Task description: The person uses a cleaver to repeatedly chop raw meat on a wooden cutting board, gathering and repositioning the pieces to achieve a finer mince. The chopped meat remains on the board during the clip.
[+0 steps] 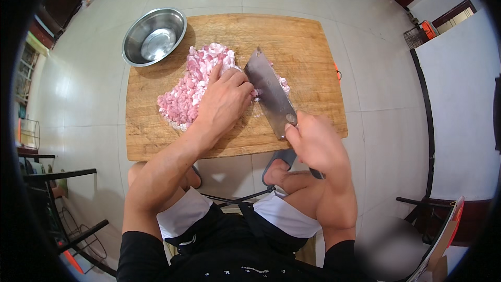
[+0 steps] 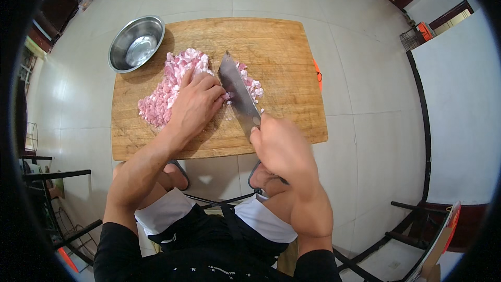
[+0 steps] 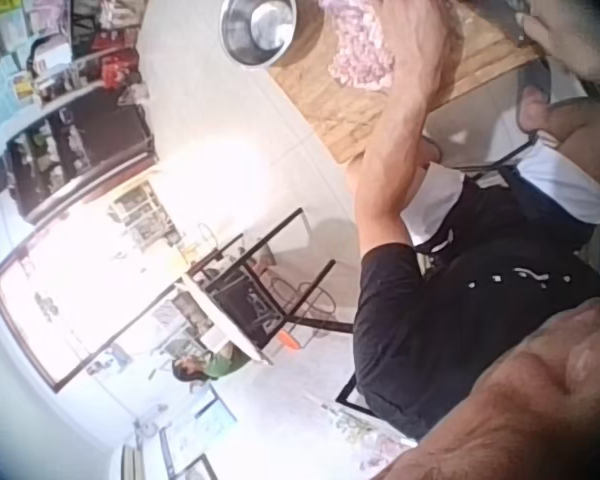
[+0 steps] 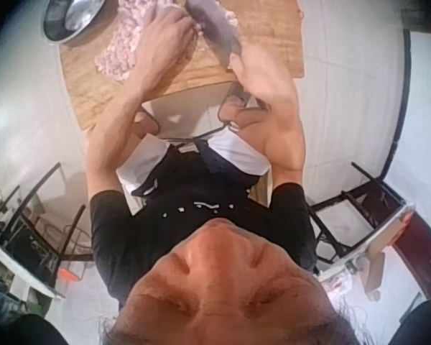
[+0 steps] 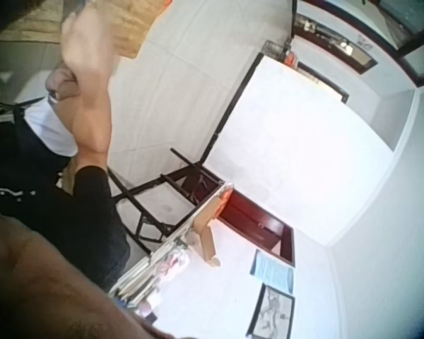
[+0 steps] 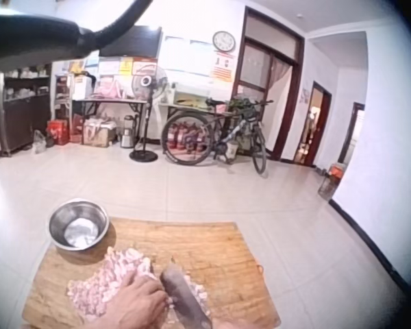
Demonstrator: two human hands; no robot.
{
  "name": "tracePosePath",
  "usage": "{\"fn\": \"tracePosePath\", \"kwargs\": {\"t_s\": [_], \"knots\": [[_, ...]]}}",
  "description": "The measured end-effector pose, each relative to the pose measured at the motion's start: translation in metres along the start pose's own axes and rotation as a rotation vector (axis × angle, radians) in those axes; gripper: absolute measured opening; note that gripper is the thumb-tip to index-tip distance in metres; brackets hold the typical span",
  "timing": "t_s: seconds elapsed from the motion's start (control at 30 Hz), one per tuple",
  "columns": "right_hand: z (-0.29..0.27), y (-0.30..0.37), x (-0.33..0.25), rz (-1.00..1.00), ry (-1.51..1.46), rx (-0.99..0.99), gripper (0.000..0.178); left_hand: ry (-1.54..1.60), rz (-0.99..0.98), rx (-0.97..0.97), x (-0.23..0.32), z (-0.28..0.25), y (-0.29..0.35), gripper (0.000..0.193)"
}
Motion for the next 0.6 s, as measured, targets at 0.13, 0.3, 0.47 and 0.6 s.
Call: {"fn": "tracePosePath", "kwargs": {"t_s": [0.13,0.3,0.47,0.6], "knots": [[0.006,0.003,-0.020,-0.015,0.061,0.043,0.031,0.048,-0.008,-0.041,-0.003,0.003,-0.003,0.012],[0.011,-0.020,-0.031,0.074,0.061,0.007,0.031,0.089,-0.005,-0.064,-0.003,0.002,0.001,0.012],[0.023,-0.063,-0.002,0.071,-0.177,0.059,0.032,0.077,0.028,-0.060,0.009,0.006,0.001,0.011],[0.016,-0.071,0.005,0.156,-0.468,-0.005,0.027,-0.005,0.008,-0.006,0.013,-0.001,0.008,0.013]]}}
Point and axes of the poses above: each hand's wrist, its own y-axis away from the middle knuckle, its own z-axis out of the palm, x = y × z, the point moved 9 cm from there along -y, towards the middle knuckle, and after that the axes turned 12 degrees about z, right-handed, at the moved point
